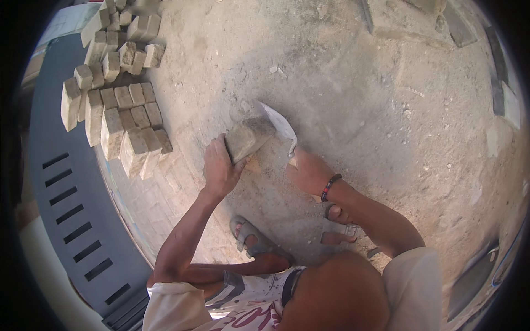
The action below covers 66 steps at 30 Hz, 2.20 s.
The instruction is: The person uses a trowel to chip and smooth the edges of rectangular stone blocks. They repeatedly pick up blocks, strike them with the trowel, and place them back on the ground.
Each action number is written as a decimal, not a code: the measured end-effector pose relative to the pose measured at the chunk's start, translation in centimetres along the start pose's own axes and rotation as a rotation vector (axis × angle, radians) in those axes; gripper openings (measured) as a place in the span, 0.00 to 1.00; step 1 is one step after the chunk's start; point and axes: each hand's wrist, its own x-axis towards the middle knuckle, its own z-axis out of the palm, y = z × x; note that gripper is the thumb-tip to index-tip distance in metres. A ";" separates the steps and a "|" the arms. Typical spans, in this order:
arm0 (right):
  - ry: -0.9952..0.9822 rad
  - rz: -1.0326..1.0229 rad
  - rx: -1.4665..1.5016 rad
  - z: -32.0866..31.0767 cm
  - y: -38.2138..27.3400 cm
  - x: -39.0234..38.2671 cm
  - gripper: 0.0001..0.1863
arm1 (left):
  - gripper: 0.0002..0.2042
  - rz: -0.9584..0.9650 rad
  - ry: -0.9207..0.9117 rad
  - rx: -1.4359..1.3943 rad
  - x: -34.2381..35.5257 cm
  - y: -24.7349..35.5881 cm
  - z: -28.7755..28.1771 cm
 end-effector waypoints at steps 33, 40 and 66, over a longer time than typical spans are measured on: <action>-0.055 0.084 0.063 -0.6 -5.3 -3.2 0.22 | 0.45 0.030 0.110 -0.084 -0.3 0.7 -0.1; 0.118 0.065 0.238 0.2 -4.8 -3.3 0.21 | 0.47 0.068 0.239 -0.171 0.7 1.6 -0.1; 0.260 -0.296 -0.297 -3.1 -4.0 -2.3 0.11 | 0.25 -0.274 -0.129 -1.036 4.6 3.2 -5.0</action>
